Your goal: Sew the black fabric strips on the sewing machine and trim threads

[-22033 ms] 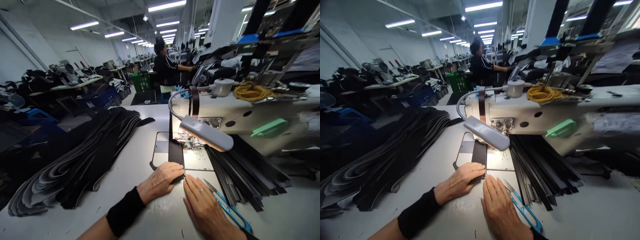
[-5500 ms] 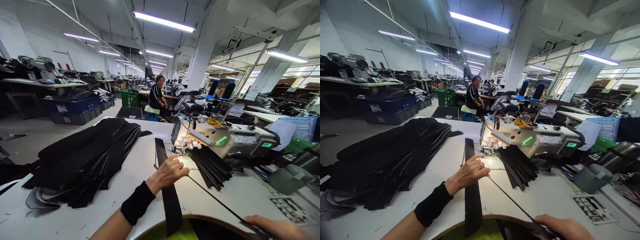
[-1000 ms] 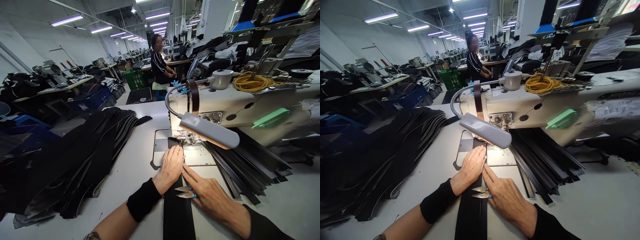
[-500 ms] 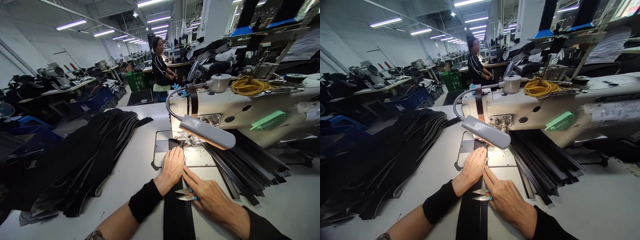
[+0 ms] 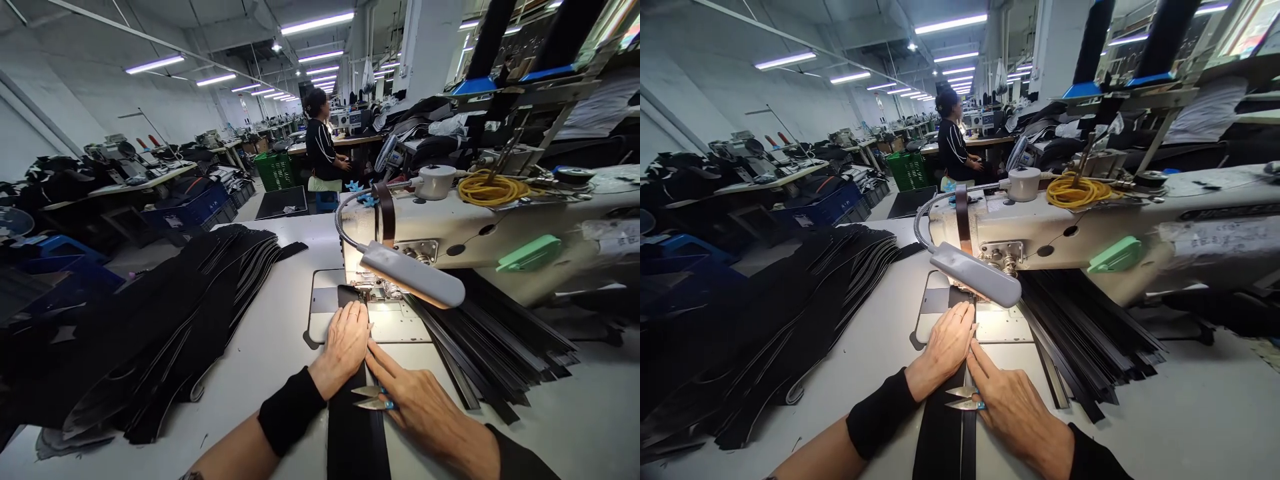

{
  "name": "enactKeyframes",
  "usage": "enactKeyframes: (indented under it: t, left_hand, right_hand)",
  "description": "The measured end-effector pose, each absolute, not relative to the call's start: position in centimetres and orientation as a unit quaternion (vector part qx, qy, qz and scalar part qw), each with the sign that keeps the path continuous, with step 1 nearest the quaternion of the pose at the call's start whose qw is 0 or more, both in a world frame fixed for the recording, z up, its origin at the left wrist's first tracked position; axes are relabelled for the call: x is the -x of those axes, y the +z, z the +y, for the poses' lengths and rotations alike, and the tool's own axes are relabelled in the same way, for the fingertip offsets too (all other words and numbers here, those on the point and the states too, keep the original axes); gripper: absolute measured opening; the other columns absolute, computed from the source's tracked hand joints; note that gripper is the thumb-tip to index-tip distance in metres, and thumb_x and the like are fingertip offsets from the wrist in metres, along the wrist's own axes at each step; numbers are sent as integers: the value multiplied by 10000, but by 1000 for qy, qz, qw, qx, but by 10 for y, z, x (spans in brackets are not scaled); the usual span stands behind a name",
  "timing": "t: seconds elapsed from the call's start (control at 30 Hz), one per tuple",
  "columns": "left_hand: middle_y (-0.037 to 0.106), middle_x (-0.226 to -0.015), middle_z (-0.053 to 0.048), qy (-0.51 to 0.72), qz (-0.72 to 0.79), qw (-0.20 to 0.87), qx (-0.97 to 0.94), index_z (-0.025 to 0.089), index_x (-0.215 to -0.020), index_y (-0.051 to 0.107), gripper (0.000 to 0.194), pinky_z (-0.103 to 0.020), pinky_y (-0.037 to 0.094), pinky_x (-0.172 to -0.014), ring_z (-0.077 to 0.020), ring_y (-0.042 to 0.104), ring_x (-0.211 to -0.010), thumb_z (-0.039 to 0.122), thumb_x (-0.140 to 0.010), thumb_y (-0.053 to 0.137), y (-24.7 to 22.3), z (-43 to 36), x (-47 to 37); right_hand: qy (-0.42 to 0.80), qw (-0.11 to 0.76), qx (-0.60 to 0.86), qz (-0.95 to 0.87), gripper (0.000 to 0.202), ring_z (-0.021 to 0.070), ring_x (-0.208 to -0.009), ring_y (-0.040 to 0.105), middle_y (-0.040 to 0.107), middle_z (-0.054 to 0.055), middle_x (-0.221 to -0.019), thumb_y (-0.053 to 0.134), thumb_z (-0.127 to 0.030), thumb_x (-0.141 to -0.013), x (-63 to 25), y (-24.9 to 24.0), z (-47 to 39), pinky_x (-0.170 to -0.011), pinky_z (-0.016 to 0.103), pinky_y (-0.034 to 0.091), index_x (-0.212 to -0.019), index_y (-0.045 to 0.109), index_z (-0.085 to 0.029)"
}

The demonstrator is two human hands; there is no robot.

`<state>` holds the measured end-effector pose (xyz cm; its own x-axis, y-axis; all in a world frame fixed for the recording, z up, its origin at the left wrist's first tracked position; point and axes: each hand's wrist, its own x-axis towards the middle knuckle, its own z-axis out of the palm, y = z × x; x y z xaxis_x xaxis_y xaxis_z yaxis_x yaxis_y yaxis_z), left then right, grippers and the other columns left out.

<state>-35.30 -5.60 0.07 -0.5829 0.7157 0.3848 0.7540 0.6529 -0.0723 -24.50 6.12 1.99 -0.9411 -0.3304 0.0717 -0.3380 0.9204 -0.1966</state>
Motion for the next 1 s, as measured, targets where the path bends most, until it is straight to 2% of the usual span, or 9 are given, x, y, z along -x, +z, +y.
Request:
enactKeyframes:
  t: [0.2,0.33,0.47,0.57,0.63,0.73,0.8,0.87,1.0]
  left_hand:
    - [578,-1045,-116,-87,-901,127,405,111,-1054,530,233,-377,469,-891,-218,557,-986,234,-879,439,14,-53,357]
    - [571,-1146,-117,-157,-895,19,417,128,-1098,533,292,-356,469,-926,-211,542,-1075,296,-865,481,34,-66,360]
    - [531,-1268,-88,-173,-847,-102,493,138,-1209,503,346,-289,396,-1010,-151,475,-1189,165,-903,344,58,-102,367]
    - [403,-1375,-86,-159,-827,-147,519,144,-1311,400,483,-323,329,-1053,-159,352,-1279,72,-834,382,63,-127,367]
    - [331,-1416,-93,-158,-817,-154,532,153,-1345,345,568,-370,288,-1071,-176,266,-1319,50,-790,408,60,-135,363]
    - [317,-1424,-114,-157,-814,-113,548,154,-1353,330,604,-421,249,-1086,-212,258,-1328,126,-773,495,51,-129,354]
    - [373,-1394,-123,-154,-801,-75,574,148,-1327,372,558,-421,254,-1088,-223,314,-1305,209,-793,522,47,-121,349]
    - [453,-1338,-115,-160,-780,-44,604,164,-1279,436,445,-379,318,-1057,-204,406,-1245,271,-849,473,44,-113,348]
    - [541,-1250,-94,-182,-763,-22,620,186,-1191,520,337,-300,401,-965,-167,496,-1150,302,-918,360,38,-107,350]
  right_hand:
    - [91,22,-154,-984,605,222,-667,664,366,181,-1369,366,-46,-687,249,21,61,-513,336,544,-1285,436,-101]
    - [93,41,-169,-980,590,217,-705,663,397,177,-1356,379,-45,-687,244,16,62,-517,315,540,-1270,447,-111]
    - [109,87,-192,-972,541,197,-728,662,467,153,-1310,369,-21,-698,238,11,65,-551,298,542,-1212,495,-130]
    - [100,132,-202,-965,515,175,-660,658,507,162,-1268,367,-9,-706,239,9,65,-516,273,529,-1184,518,-125]
    - [84,163,-216,-959,518,168,-648,655,533,173,-1234,352,16,-690,240,9,65,-510,259,522,-1152,542,-118]
    - [60,175,-231,-955,537,164,-644,651,560,175,-1199,349,37,-657,238,11,66,-530,259,521,-1114,573,-135]
    - [60,160,-225,-959,530,169,-623,645,554,177,-1205,372,13,-654,232,12,66,-522,275,518,-1119,572,-143]
    - [73,137,-216,-964,530,176,-611,642,524,188,-1238,392,-19,-652,226,14,65,-511,288,515,-1145,552,-131]
    - [95,93,-215,-967,578,193,-674,651,437,205,-1317,391,-50,-635,218,14,65,-520,292,516,-1203,495,-89]
